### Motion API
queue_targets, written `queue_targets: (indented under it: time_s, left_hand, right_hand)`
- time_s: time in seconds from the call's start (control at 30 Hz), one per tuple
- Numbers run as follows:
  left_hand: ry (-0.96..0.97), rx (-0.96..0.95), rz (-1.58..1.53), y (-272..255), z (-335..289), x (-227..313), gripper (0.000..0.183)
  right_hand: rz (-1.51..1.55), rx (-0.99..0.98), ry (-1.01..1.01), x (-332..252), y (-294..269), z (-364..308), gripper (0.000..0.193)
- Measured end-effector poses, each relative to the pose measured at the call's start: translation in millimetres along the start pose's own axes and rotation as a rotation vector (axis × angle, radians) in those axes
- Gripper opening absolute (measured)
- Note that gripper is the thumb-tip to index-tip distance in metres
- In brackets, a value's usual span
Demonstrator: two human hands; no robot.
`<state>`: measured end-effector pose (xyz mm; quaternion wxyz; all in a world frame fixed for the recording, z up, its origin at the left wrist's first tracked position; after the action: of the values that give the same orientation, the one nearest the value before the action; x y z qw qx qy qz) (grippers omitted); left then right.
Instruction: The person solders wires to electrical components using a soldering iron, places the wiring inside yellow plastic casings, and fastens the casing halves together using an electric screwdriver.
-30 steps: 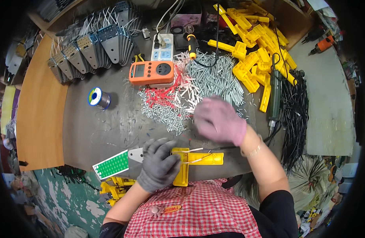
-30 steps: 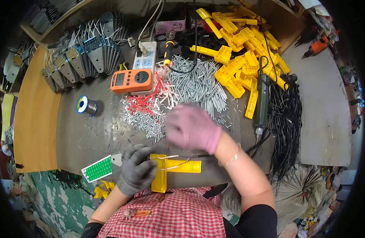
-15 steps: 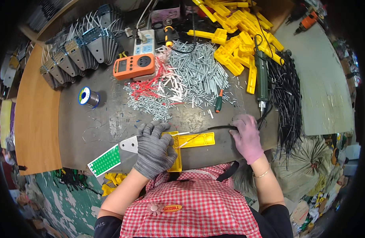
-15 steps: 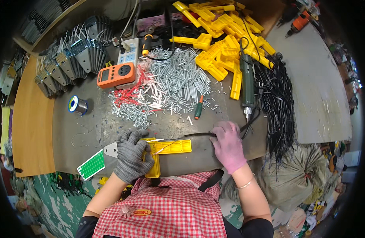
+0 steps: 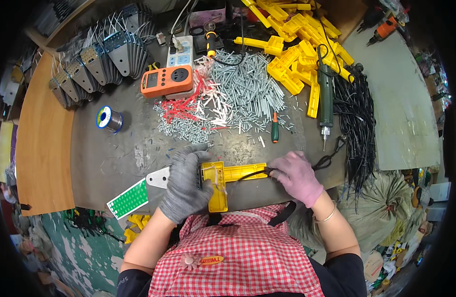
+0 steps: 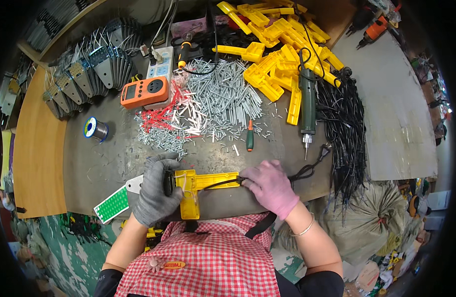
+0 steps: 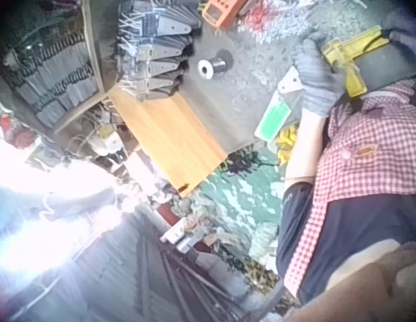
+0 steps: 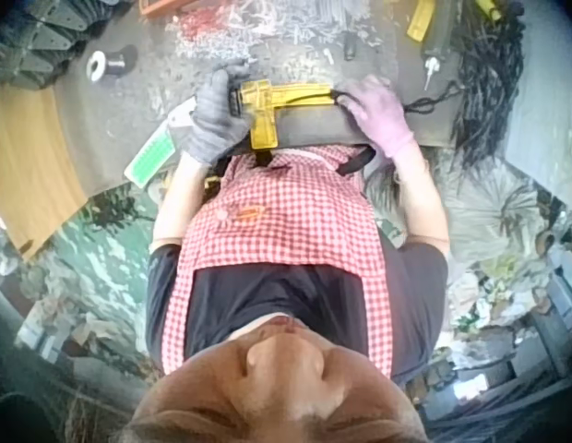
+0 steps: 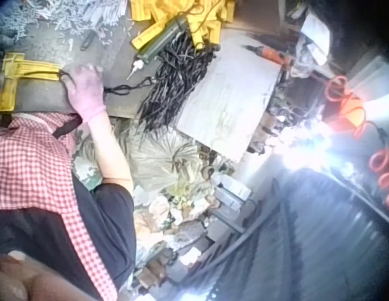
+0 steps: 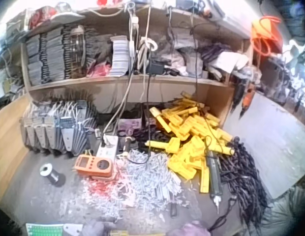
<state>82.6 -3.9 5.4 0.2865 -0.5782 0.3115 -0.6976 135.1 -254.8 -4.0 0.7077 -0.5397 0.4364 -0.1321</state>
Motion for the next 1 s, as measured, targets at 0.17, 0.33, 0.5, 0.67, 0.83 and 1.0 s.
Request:
queue_targets:
  time_s: [0.17,0.33,0.5,0.67,0.83,1.0]
  left_hand:
    - [0.356,-0.065,0.255,23,-10,77,0.051]
    - [0.355,0.038,0.453,47,-11,64,0.044]
    - [0.298,-0.094,0.426,45,-10,62,0.045]
    - [0.323,-0.024,0.423,36,-25,51,0.042]
    - [0.332,0.049,0.413,26,-61,38,0.028]
    - [0.310,-0.026,0.395,30,-56,32,0.026]
  right_hand:
    - [-0.212,-0.054,-0.038,-9,-4,16,0.014]
    - [-0.096,-0.003,-0.023,-6,-8,19,0.011]
    - [-0.262,0.027,-0.009,-61,-14,29,0.010]
    - [-0.053,-0.239,0.007,-72,24,45,0.008]
    - [0.006,-0.258,0.053,-64,35,63,0.010]
    - [0.241,-0.182,-0.145,-97,49,79,0.015]
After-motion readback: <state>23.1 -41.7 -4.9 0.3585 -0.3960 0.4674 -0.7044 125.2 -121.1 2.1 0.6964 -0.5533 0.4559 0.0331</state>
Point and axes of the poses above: each hand's wrist, its own z-axis towards the middle knuckle, its own y-axis out of the palm, x = y × z, the point moved 8 cm from there along z, towards the middle knuckle, and after that the axes turned 4 degrees about -x, right-handed, at the moved point
